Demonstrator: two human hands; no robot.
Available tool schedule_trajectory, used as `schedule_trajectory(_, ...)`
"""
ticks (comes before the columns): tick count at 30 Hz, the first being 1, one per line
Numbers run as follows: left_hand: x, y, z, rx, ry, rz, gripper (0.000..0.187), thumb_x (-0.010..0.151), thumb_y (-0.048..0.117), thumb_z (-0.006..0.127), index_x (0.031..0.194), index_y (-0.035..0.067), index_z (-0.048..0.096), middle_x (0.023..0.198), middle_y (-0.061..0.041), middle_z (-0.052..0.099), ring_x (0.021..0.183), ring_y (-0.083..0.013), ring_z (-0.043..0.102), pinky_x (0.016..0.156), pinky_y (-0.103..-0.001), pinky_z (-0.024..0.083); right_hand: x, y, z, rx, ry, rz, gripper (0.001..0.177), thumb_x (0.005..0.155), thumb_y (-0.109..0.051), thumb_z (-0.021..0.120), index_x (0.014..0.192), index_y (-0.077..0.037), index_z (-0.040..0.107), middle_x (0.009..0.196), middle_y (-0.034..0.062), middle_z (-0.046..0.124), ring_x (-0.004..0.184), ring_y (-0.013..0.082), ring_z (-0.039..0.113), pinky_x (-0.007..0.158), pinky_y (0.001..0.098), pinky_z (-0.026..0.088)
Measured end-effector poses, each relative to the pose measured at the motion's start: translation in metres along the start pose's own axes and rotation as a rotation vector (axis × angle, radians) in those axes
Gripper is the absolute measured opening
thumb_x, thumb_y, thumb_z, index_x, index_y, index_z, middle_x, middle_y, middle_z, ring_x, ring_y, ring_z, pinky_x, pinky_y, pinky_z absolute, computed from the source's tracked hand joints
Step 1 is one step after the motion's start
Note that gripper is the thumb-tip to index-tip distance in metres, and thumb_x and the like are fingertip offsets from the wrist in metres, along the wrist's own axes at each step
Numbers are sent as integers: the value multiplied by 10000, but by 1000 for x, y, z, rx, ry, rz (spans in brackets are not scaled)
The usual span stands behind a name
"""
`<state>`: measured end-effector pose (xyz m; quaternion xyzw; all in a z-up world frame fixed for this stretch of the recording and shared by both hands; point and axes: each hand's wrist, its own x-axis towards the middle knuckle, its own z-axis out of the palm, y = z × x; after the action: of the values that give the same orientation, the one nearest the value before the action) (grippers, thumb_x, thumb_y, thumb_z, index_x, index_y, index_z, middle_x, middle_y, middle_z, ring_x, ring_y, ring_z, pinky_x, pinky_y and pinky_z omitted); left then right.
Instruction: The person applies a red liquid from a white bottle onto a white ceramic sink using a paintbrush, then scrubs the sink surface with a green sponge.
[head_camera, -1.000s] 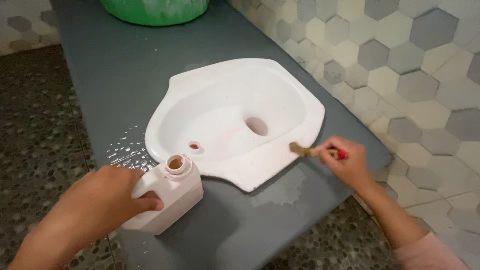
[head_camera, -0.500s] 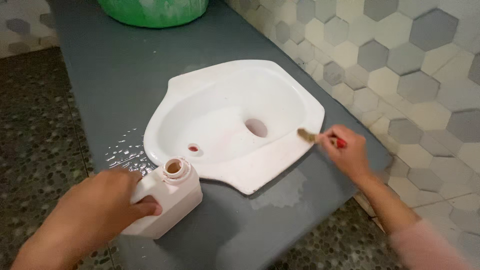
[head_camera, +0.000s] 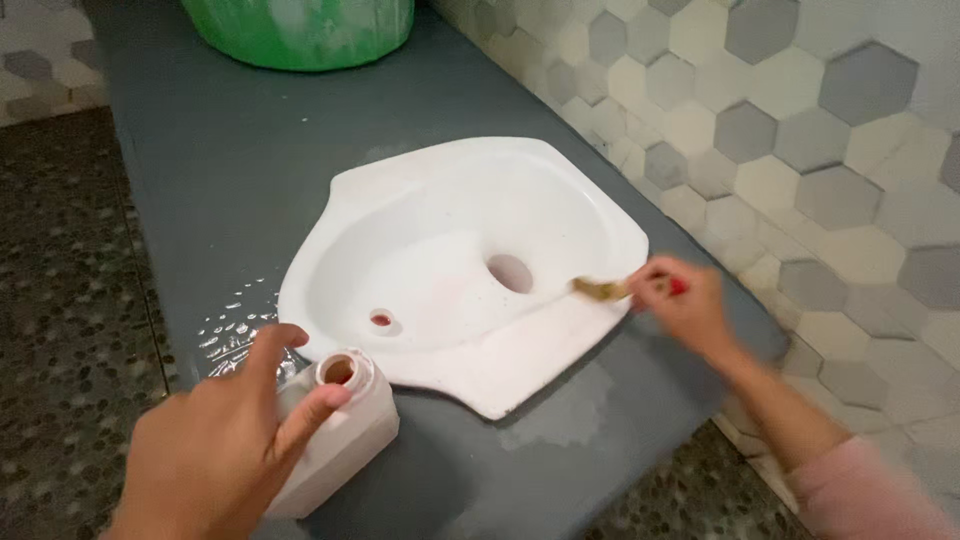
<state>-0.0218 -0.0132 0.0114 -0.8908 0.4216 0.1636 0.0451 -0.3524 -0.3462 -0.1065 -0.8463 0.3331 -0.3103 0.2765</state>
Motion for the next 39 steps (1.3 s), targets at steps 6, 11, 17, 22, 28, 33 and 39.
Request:
schedule_trajectory(6, 15, -7, 10, 39, -65, -27, 784, 903, 787, 333, 1447, 241, 476, 539, -9, 687, 536, -159, 742, 488, -326, 544, 96, 42, -28, -212, -63, 52, 72, 925, -137, 739, 932, -65, 743, 775, 59, 717, 683, 117, 621, 607, 279, 486)
schedule_trajectory(11, 28, -7, 15, 77, -211, -87, 805, 900, 811, 317, 1465, 250, 438, 535, 10, 688, 551, -116, 755, 507, -311, 589, 188, 36, 21, -364, -252, -100, 125, 873, -194, 786, 912, -84, 741, 711, 72, 648, 619, 193, 529, 592, 360, 448)
schedule_trajectory(17, 41, -22, 34, 40, -188, -9, 867, 858, 865, 365, 1456, 242, 444, 526, -4, 698, 548, -123, 775, 492, -308, 589, 211, 33, 36, -599, -409, -46, 101, 888, -186, 753, 907, -89, 776, 685, 90, 688, 606, 202, 618, 591, 356, 495)
schedule_trajectory(22, 52, -26, 44, 47, -283, -13, 908, 815, 875, 424, 1459, 235, 427, 569, -13, 681, 577, -122, 774, 491, -314, 596, 182, 29, 21, -442, -695, 410, 146, 826, -162, 782, 777, -26, 765, 686, 58, 776, 608, 122, 744, 613, 283, 588)
schedule_trajectory(28, 60, -45, 73, -73, -234, 16, 967, 741, 882, 516, 1464, 250, 404, 576, -31, 703, 570, -154, 772, 496, -337, 606, 248, 46, 76, -569, -562, -82, 125, 834, -188, 810, 837, -75, 757, 735, 93, 725, 658, 183, 626, 628, 354, 508)
schedule_trajectory(33, 67, -46, 76, -175, -295, -48, 947, 740, 870, 584, 1445, 266, 397, 592, -48, 730, 581, -172, 768, 510, -351, 614, 268, 51, 139, -178, -494, -272, 140, 815, -177, 800, 902, -80, 748, 819, 64, 749, 725, 156, 657, 704, 313, 529)
schedule_trajectory(39, 49, -34, 58, 18, -293, -9, 914, 719, 869, 494, 1425, 294, 409, 563, -5, 707, 563, -121, 782, 531, -326, 600, 242, 80, 115, -555, -674, 0, 69, 797, -114, 802, 829, -55, 788, 745, 83, 748, 660, 163, 678, 641, 358, 551)
